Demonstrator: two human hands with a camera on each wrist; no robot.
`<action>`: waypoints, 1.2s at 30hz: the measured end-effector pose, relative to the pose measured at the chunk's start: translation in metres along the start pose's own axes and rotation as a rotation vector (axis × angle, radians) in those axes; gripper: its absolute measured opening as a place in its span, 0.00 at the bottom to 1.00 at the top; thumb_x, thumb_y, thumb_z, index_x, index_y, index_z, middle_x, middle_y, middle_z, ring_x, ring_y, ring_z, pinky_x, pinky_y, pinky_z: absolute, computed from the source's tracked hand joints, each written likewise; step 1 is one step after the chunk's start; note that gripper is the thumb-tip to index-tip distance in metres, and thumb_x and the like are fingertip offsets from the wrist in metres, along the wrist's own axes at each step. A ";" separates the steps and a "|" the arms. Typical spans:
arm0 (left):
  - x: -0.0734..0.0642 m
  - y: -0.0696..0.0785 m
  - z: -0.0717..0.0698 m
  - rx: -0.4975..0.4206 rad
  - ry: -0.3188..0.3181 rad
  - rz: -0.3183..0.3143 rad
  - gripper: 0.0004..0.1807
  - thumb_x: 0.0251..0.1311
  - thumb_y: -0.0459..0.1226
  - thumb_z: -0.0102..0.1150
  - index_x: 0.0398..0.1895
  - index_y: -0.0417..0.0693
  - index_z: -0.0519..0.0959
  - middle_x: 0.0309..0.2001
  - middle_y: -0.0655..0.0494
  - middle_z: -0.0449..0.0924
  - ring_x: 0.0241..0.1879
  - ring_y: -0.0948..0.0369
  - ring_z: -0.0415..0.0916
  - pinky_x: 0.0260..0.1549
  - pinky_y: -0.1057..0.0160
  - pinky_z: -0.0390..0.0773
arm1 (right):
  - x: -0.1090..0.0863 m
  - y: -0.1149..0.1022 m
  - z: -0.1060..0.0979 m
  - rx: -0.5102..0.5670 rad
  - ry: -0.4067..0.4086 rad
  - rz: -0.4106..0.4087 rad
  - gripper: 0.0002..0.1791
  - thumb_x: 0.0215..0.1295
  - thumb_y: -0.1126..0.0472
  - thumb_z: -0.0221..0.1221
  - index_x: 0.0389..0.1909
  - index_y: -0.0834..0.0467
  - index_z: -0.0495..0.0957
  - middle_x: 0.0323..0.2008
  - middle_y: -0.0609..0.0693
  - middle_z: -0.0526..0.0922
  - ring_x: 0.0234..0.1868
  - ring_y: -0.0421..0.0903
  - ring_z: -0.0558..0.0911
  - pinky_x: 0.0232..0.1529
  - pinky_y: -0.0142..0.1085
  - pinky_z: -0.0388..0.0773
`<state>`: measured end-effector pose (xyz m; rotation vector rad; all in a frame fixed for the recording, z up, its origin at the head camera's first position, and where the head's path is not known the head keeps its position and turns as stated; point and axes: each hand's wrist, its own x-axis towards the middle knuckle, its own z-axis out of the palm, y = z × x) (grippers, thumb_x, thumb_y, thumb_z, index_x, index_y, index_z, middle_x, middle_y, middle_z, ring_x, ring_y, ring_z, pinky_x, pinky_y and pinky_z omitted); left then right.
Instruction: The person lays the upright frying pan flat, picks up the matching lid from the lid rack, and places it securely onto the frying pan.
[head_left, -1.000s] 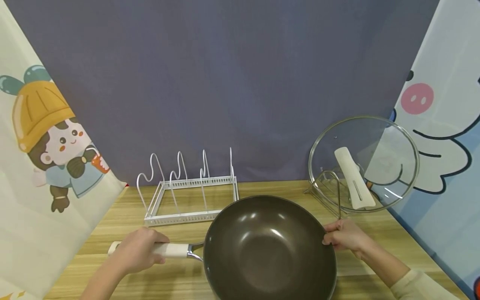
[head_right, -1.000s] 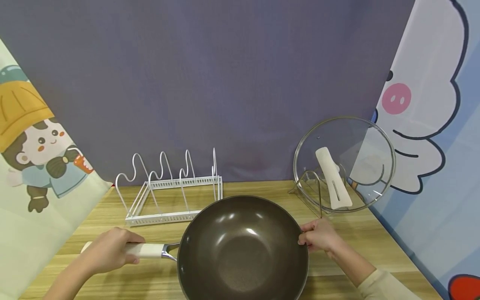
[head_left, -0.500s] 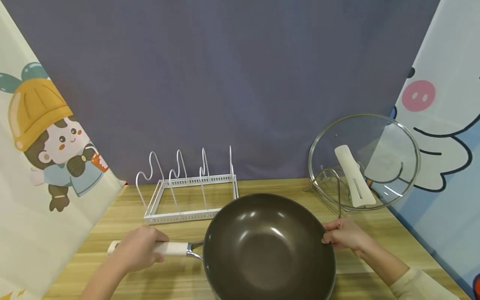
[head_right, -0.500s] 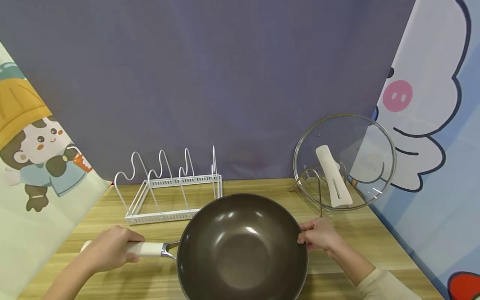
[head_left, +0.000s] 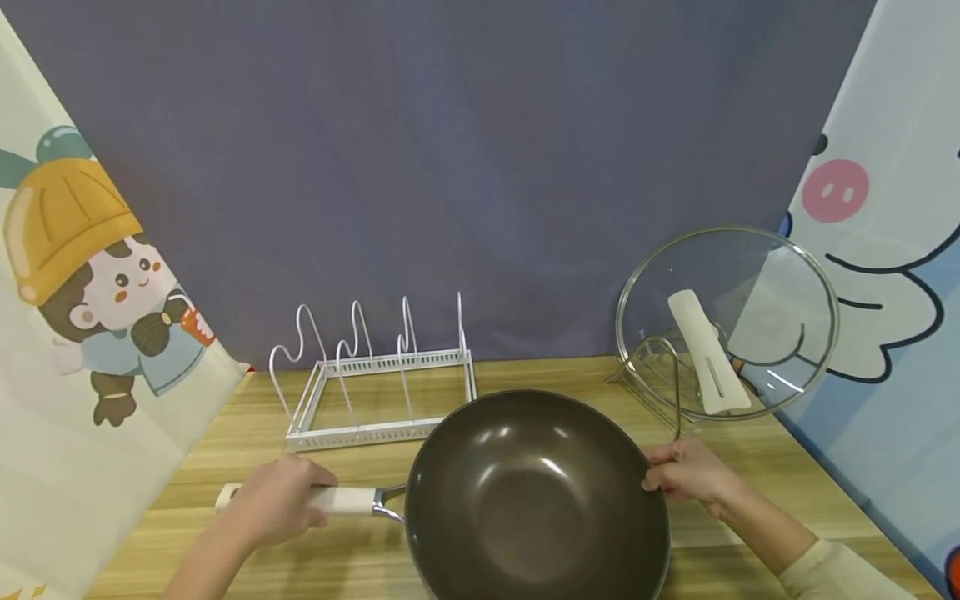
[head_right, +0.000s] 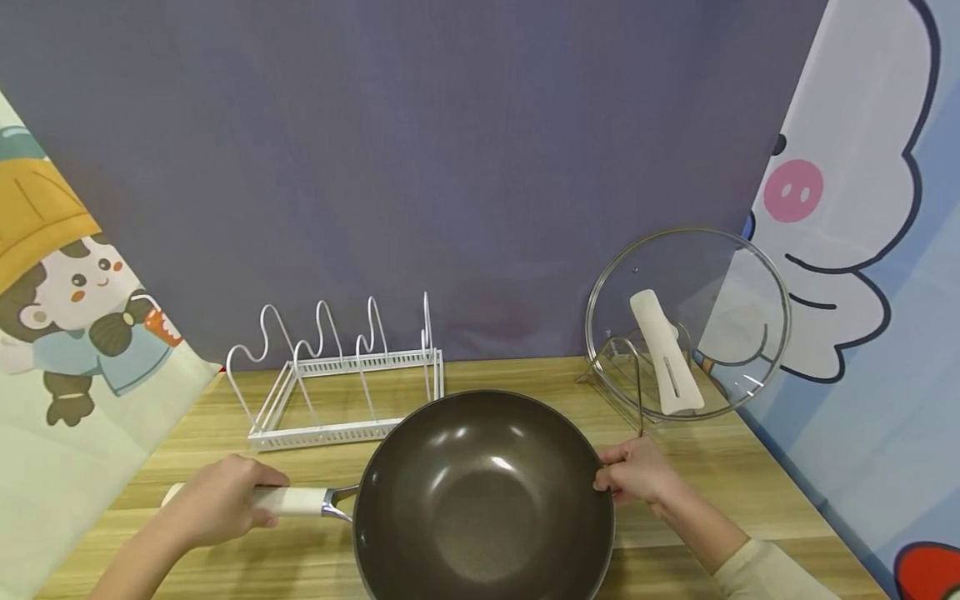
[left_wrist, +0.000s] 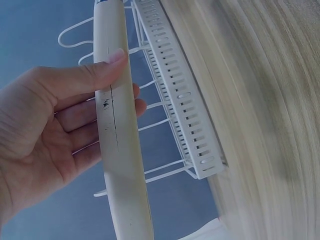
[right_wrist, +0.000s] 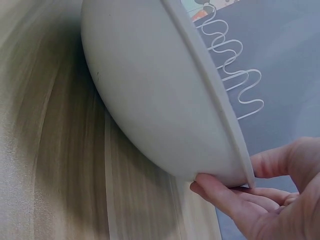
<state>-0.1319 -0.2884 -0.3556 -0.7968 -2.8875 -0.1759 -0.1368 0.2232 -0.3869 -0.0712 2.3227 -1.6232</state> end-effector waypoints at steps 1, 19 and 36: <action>0.000 0.000 0.000 -0.003 -0.001 0.000 0.13 0.31 0.40 0.77 0.22 0.63 0.81 0.21 0.73 0.78 0.21 0.75 0.65 0.19 0.70 0.65 | 0.000 0.000 0.000 -0.003 0.004 0.001 0.30 0.49 0.72 0.58 0.54 0.84 0.67 0.47 0.72 0.81 0.32 0.45 0.88 0.38 0.40 0.85; 0.000 -0.003 -0.001 -0.005 0.005 -0.030 0.15 0.30 0.41 0.78 0.24 0.64 0.82 0.23 0.73 0.79 0.22 0.75 0.66 0.20 0.69 0.66 | -0.002 0.005 0.003 0.001 0.006 0.005 0.29 0.49 0.71 0.59 0.52 0.83 0.69 0.38 0.66 0.86 0.31 0.48 0.88 0.36 0.42 0.85; 0.004 -0.005 -0.004 -0.020 -0.033 -0.084 0.15 0.31 0.41 0.78 0.26 0.63 0.83 0.24 0.71 0.79 0.23 0.74 0.67 0.21 0.68 0.67 | 0.001 0.011 0.003 0.052 -0.045 0.005 0.26 0.53 0.70 0.59 0.52 0.82 0.70 0.38 0.61 0.87 0.31 0.47 0.88 0.38 0.41 0.85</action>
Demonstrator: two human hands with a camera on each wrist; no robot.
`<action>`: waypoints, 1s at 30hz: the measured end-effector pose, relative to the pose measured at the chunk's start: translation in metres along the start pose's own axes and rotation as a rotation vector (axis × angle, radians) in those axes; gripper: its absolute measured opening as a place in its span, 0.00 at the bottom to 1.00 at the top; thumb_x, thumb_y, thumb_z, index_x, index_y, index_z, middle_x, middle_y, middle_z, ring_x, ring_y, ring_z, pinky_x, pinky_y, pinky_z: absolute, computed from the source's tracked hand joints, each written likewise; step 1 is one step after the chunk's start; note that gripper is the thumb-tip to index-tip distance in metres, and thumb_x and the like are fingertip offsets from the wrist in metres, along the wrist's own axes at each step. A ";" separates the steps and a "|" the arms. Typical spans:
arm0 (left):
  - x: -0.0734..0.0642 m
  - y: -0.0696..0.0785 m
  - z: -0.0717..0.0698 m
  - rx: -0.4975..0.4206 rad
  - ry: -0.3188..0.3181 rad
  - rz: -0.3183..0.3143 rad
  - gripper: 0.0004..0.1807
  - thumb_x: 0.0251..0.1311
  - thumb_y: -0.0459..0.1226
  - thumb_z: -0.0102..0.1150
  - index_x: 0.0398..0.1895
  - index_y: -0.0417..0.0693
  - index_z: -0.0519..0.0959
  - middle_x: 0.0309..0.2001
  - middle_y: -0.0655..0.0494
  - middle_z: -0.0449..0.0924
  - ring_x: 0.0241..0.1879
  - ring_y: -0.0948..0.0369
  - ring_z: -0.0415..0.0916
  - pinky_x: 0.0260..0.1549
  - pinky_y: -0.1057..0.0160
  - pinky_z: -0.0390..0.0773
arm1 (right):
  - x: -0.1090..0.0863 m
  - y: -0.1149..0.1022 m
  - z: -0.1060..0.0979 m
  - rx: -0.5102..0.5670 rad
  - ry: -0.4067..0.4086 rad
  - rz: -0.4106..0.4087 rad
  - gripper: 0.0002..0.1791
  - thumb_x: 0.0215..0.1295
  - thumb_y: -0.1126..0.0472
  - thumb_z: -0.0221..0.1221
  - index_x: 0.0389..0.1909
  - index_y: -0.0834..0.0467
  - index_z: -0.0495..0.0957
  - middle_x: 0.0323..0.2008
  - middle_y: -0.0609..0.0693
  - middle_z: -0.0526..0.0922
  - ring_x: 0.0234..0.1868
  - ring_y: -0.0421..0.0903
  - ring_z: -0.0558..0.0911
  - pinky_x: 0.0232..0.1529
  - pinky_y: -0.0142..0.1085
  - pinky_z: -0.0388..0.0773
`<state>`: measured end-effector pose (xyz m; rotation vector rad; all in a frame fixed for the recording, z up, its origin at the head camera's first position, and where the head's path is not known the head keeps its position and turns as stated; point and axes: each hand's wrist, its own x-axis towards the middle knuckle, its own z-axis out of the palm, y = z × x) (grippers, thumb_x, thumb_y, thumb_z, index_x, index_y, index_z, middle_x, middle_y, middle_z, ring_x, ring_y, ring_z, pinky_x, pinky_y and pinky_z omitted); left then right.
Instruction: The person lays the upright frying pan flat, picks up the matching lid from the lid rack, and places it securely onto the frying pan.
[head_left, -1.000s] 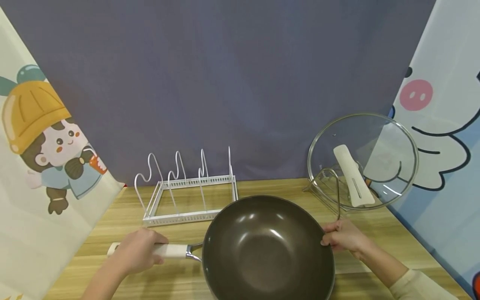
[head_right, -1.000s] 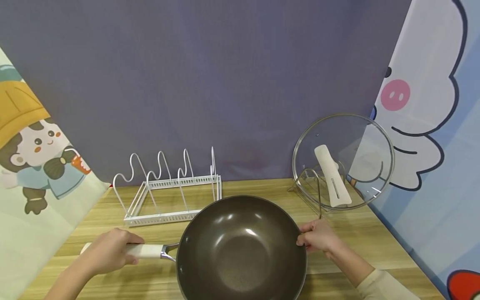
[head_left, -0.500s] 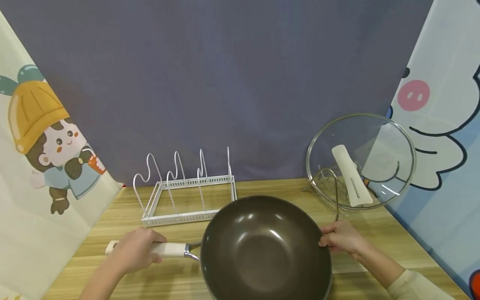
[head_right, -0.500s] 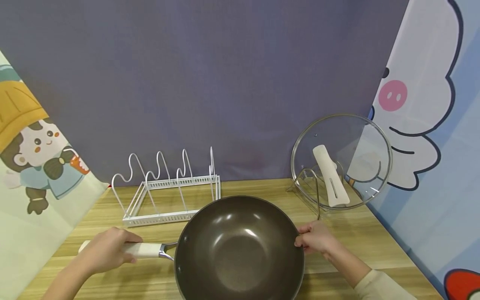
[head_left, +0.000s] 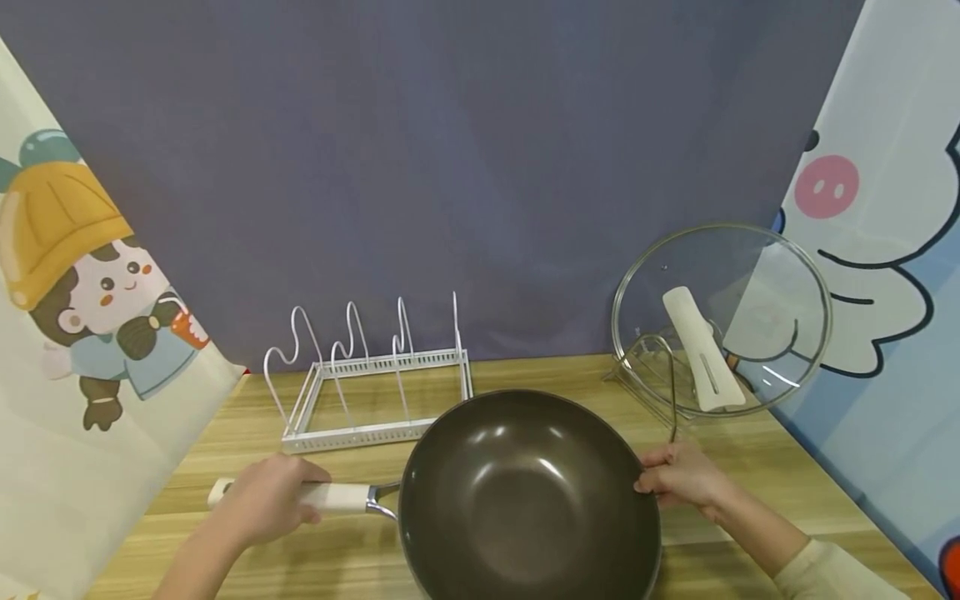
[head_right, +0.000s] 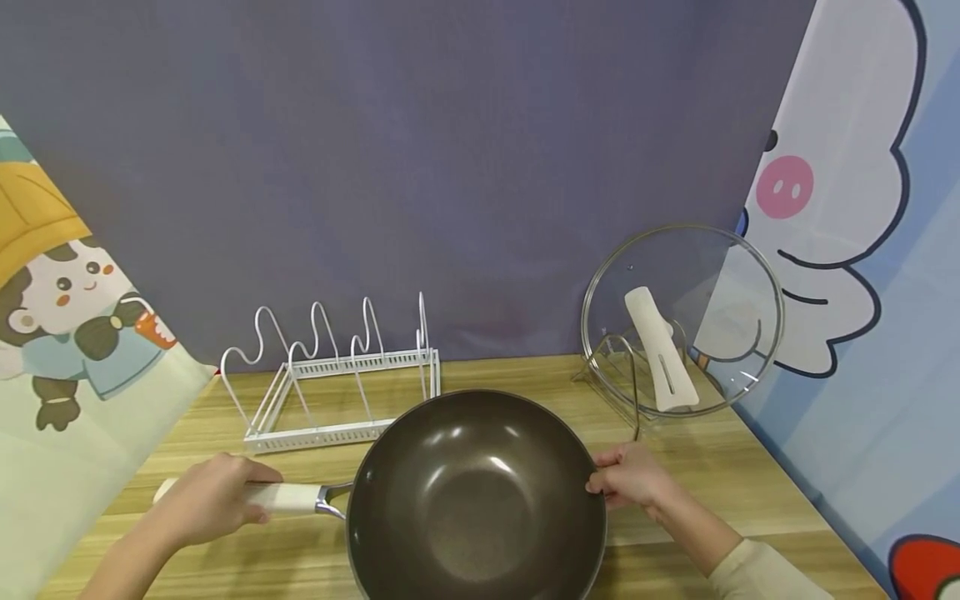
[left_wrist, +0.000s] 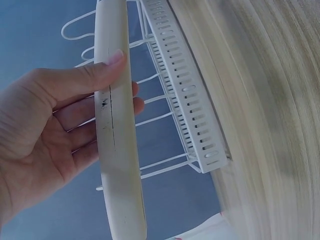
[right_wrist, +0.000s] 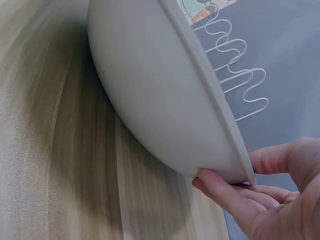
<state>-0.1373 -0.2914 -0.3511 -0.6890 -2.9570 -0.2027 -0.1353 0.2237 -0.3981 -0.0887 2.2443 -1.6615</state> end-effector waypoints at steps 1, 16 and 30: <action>0.000 0.000 0.000 -0.007 -0.003 -0.005 0.15 0.31 0.41 0.78 0.26 0.63 0.83 0.24 0.71 0.79 0.23 0.74 0.67 0.21 0.68 0.67 | 0.000 0.000 0.000 -0.009 0.004 0.006 0.27 0.53 0.70 0.59 0.52 0.82 0.69 0.38 0.62 0.87 0.32 0.47 0.88 0.38 0.41 0.85; -0.004 0.000 0.000 -0.067 -0.019 -0.041 0.16 0.33 0.41 0.78 0.31 0.57 0.85 0.28 0.66 0.84 0.26 0.72 0.72 0.24 0.67 0.72 | 0.001 -0.007 -0.009 -0.075 -0.064 0.055 0.36 0.65 0.60 0.57 0.61 0.85 0.57 0.54 0.74 0.76 0.47 0.58 0.85 0.48 0.45 0.83; -0.001 -0.002 0.004 -0.060 0.017 0.039 0.15 0.34 0.38 0.77 0.30 0.53 0.85 0.27 0.65 0.84 0.26 0.70 0.74 0.26 0.65 0.76 | 0.003 -0.001 -0.008 -0.136 -0.004 0.025 0.32 0.64 0.62 0.59 0.57 0.84 0.63 0.50 0.73 0.79 0.38 0.52 0.87 0.43 0.43 0.84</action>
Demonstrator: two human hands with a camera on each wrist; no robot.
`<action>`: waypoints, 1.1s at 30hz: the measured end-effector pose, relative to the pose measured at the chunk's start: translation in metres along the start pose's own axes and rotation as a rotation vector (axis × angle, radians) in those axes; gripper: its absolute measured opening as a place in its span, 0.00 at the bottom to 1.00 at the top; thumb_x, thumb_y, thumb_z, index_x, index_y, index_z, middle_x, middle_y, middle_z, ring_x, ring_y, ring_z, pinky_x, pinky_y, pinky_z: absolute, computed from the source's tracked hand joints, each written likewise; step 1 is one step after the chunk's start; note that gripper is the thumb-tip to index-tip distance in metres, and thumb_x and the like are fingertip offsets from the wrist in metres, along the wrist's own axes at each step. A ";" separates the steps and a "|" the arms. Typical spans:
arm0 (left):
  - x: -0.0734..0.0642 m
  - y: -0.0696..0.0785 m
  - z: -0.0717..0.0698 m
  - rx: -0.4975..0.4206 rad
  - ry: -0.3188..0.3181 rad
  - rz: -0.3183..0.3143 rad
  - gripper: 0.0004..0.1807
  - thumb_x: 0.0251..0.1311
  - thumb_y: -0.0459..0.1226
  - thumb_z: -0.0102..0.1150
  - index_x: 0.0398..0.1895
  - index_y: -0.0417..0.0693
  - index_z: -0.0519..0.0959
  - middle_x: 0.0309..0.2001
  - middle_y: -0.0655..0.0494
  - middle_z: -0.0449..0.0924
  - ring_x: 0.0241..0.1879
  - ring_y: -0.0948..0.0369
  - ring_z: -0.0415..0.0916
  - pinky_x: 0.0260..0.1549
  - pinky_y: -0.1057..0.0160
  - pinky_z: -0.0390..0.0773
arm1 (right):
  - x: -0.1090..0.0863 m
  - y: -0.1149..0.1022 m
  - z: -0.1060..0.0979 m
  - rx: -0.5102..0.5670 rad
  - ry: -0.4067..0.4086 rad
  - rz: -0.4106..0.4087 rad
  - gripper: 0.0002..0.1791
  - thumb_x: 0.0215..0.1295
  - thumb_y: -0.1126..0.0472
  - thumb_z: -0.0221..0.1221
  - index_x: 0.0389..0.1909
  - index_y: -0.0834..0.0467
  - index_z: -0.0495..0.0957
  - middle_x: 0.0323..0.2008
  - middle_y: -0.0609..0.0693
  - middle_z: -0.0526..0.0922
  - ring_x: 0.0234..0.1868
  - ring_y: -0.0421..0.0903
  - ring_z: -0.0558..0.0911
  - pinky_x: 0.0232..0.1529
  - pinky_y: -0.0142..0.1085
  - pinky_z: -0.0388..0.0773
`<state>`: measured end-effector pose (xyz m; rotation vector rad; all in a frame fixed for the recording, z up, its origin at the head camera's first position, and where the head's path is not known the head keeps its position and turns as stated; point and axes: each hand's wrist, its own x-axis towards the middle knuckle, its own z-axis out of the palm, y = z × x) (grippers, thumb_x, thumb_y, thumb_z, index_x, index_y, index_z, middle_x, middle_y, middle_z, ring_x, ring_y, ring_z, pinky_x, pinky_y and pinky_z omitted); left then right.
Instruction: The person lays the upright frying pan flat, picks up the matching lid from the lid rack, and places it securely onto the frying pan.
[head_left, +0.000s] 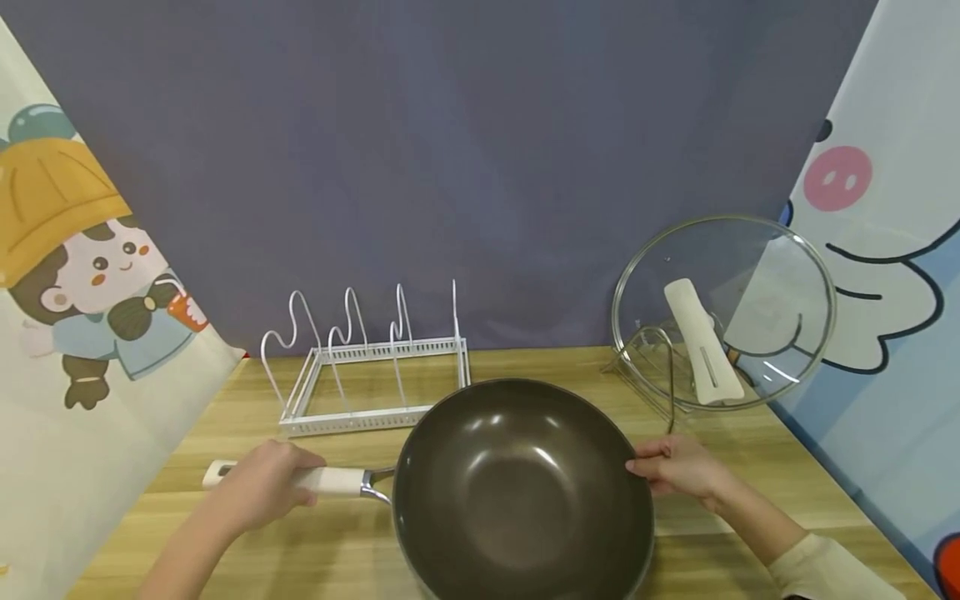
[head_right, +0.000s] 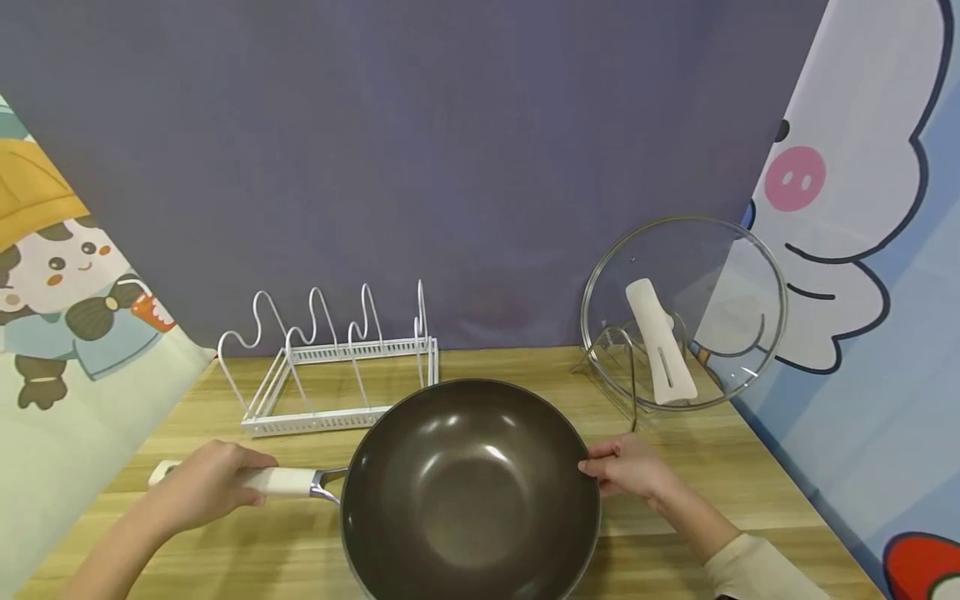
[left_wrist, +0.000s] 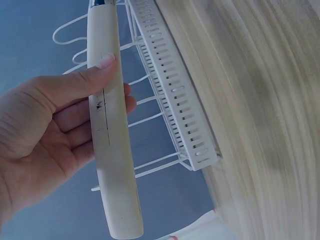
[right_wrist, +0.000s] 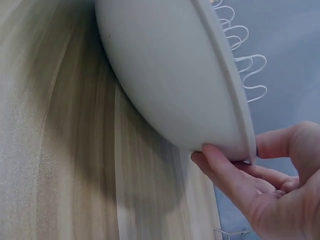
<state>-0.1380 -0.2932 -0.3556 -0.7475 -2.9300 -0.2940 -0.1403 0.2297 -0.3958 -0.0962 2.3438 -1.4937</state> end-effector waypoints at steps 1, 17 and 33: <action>-0.001 0.000 0.000 0.003 0.003 0.004 0.15 0.34 0.38 0.77 0.30 0.53 0.85 0.26 0.65 0.84 0.26 0.71 0.74 0.26 0.66 0.76 | 0.000 0.000 0.000 -0.007 0.008 -0.002 0.31 0.64 0.62 0.59 0.57 0.83 0.64 0.49 0.72 0.80 0.37 0.52 0.87 0.43 0.43 0.84; -0.002 0.011 -0.002 0.010 0.002 0.032 0.12 0.32 0.35 0.76 0.25 0.54 0.83 0.23 0.66 0.82 0.23 0.73 0.70 0.22 0.69 0.73 | 0.003 0.008 0.001 0.040 0.016 -0.059 0.28 0.64 0.61 0.59 0.55 0.82 0.67 0.46 0.70 0.83 0.39 0.49 0.87 0.40 0.39 0.85; -0.005 0.013 -0.003 0.025 -0.032 -0.020 0.12 0.34 0.35 0.76 0.24 0.55 0.82 0.23 0.67 0.80 0.23 0.73 0.68 0.22 0.68 0.71 | 0.008 0.010 -0.001 0.060 -0.017 -0.063 0.28 0.66 0.62 0.57 0.56 0.82 0.65 0.49 0.71 0.80 0.38 0.47 0.87 0.42 0.39 0.84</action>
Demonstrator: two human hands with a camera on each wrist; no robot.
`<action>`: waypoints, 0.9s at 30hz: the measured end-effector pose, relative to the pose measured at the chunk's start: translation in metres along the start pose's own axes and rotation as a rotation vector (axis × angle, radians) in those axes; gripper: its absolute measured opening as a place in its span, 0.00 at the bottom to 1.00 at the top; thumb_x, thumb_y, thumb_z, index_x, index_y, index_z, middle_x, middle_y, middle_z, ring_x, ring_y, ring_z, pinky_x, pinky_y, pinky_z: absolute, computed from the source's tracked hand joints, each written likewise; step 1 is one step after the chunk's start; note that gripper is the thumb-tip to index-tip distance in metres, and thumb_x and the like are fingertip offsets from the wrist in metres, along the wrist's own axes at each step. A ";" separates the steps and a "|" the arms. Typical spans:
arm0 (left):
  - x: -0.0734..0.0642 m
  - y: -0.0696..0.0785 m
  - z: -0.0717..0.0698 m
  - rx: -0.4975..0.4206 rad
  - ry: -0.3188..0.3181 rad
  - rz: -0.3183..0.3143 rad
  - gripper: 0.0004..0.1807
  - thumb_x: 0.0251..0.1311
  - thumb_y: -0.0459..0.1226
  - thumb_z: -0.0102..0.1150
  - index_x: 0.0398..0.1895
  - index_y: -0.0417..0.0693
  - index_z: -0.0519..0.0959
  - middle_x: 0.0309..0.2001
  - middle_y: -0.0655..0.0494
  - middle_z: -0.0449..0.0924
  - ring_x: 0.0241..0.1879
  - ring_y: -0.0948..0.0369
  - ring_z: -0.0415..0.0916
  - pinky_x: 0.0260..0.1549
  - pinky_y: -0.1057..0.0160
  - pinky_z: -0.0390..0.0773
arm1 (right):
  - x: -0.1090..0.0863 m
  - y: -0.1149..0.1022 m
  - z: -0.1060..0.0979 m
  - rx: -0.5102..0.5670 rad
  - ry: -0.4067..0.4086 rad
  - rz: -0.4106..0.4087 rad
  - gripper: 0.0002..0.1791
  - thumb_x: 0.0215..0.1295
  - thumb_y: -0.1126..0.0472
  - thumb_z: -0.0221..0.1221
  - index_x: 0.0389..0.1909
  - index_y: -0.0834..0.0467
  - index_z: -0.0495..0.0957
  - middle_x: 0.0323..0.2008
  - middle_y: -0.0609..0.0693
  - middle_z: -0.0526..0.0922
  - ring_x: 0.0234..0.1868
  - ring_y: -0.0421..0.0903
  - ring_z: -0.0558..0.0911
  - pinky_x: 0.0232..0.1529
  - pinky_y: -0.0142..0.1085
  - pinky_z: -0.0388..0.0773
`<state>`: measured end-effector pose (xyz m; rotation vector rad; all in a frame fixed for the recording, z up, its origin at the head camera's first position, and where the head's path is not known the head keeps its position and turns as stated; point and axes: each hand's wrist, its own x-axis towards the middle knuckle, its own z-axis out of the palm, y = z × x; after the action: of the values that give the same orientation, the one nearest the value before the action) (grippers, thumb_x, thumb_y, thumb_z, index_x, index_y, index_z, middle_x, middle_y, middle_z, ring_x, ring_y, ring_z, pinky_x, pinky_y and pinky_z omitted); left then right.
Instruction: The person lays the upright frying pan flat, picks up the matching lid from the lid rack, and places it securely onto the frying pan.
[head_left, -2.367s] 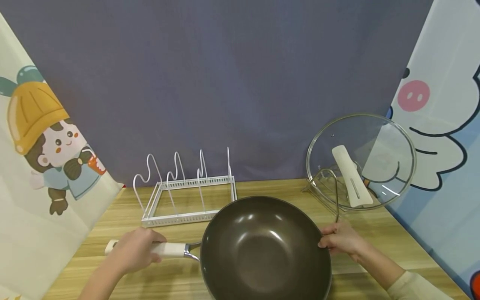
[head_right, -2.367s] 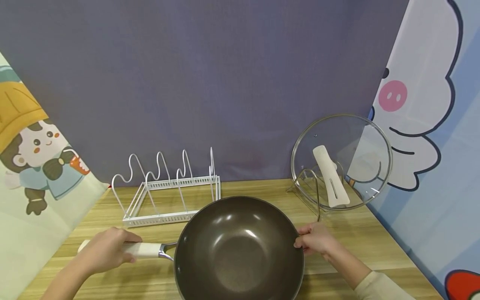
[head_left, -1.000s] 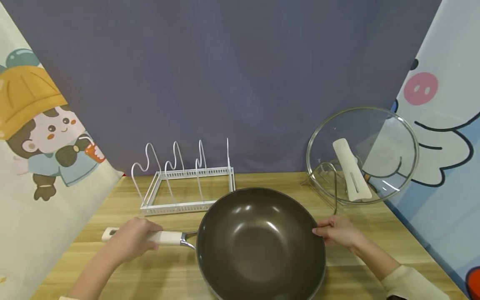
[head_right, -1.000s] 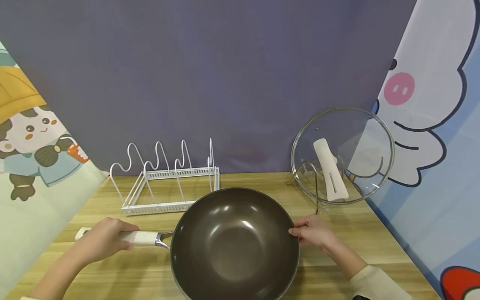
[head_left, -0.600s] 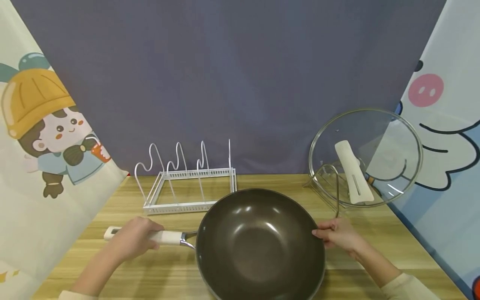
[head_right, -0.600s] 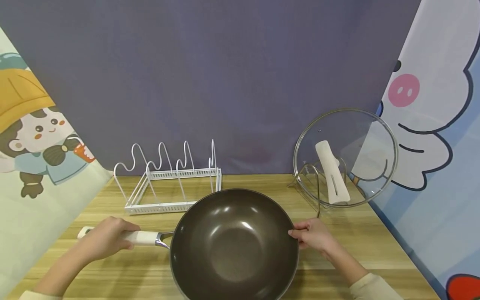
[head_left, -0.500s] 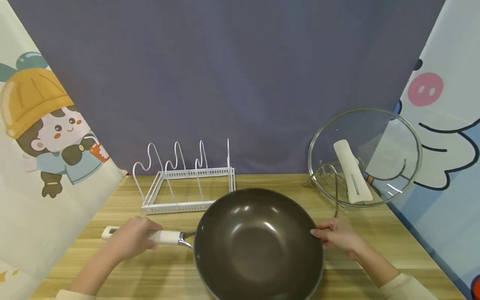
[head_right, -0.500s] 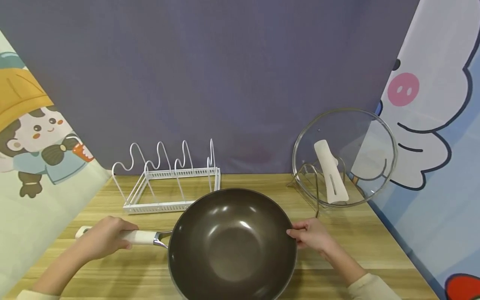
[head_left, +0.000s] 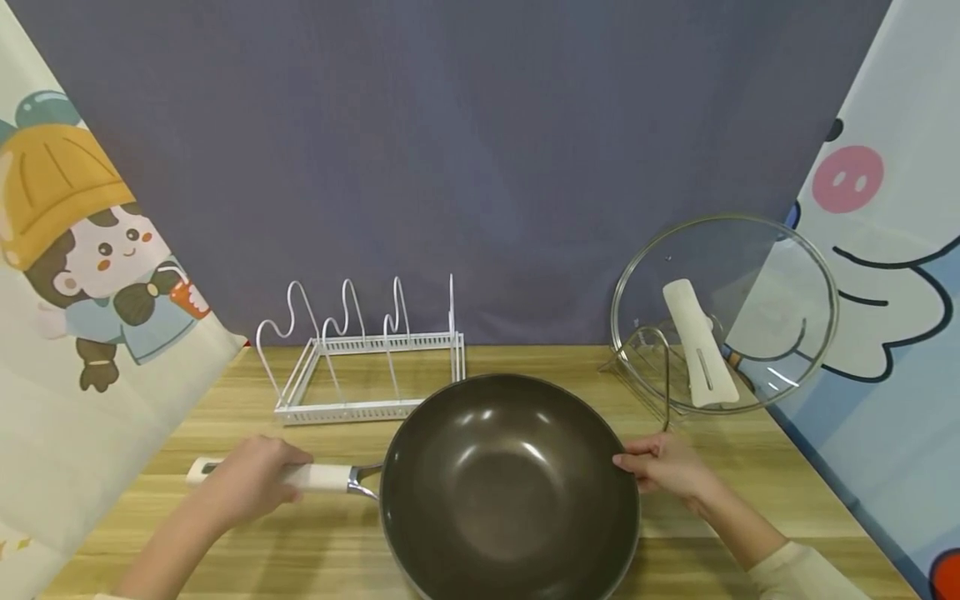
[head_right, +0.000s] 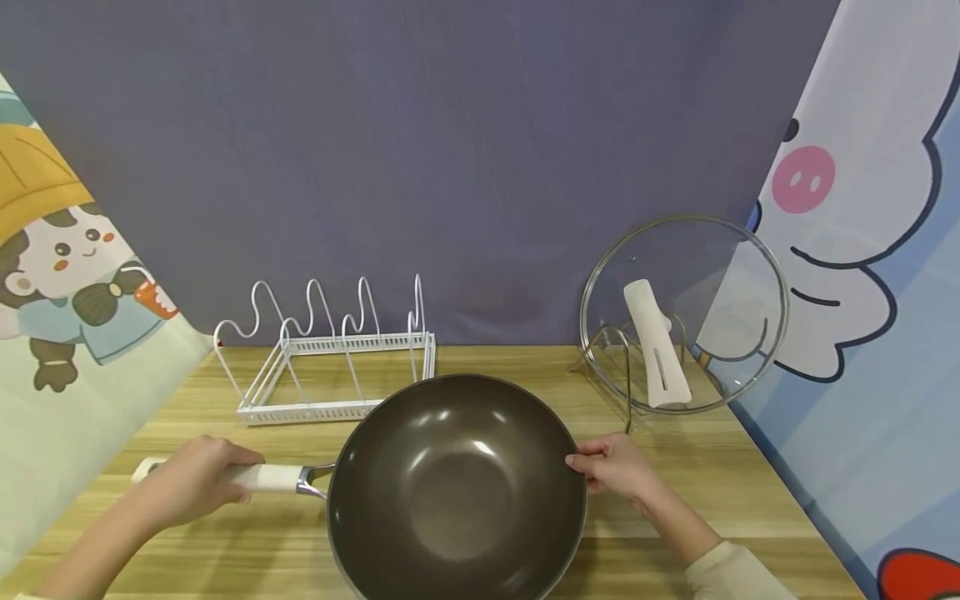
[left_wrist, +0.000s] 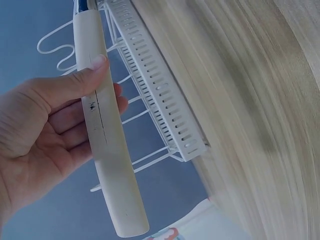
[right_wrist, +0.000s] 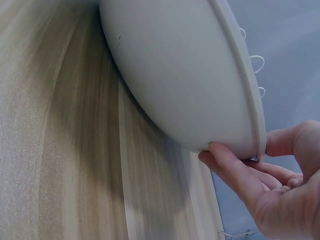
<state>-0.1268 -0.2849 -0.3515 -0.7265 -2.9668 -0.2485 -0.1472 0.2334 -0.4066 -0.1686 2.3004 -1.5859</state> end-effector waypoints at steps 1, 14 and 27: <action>0.000 0.000 0.000 -0.002 0.002 -0.001 0.12 0.34 0.35 0.76 0.24 0.56 0.82 0.23 0.67 0.80 0.23 0.73 0.68 0.23 0.67 0.71 | 0.000 0.000 0.000 0.001 -0.004 -0.004 0.28 0.66 0.62 0.57 0.56 0.82 0.66 0.48 0.71 0.81 0.37 0.46 0.87 0.42 0.39 0.84; -0.002 -0.004 0.001 -0.053 0.014 -0.024 0.16 0.33 0.35 0.77 0.32 0.49 0.86 0.29 0.61 0.86 0.26 0.72 0.74 0.24 0.69 0.74 | -0.005 -0.004 0.002 -0.031 0.018 0.003 0.32 0.65 0.60 0.58 0.57 0.83 0.63 0.50 0.72 0.79 0.41 0.51 0.87 0.43 0.41 0.84; 0.004 -0.007 -0.004 -0.052 -0.057 0.017 0.16 0.35 0.36 0.77 0.32 0.50 0.85 0.30 0.63 0.85 0.26 0.74 0.72 0.24 0.69 0.73 | -0.001 0.002 -0.003 0.054 -0.044 0.011 0.32 0.65 0.59 0.58 0.59 0.81 0.64 0.51 0.68 0.81 0.41 0.47 0.87 0.47 0.42 0.83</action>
<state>-0.1334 -0.2895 -0.3481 -0.7768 -3.0171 -0.3100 -0.1473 0.2369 -0.4072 -0.1755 2.2196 -1.6210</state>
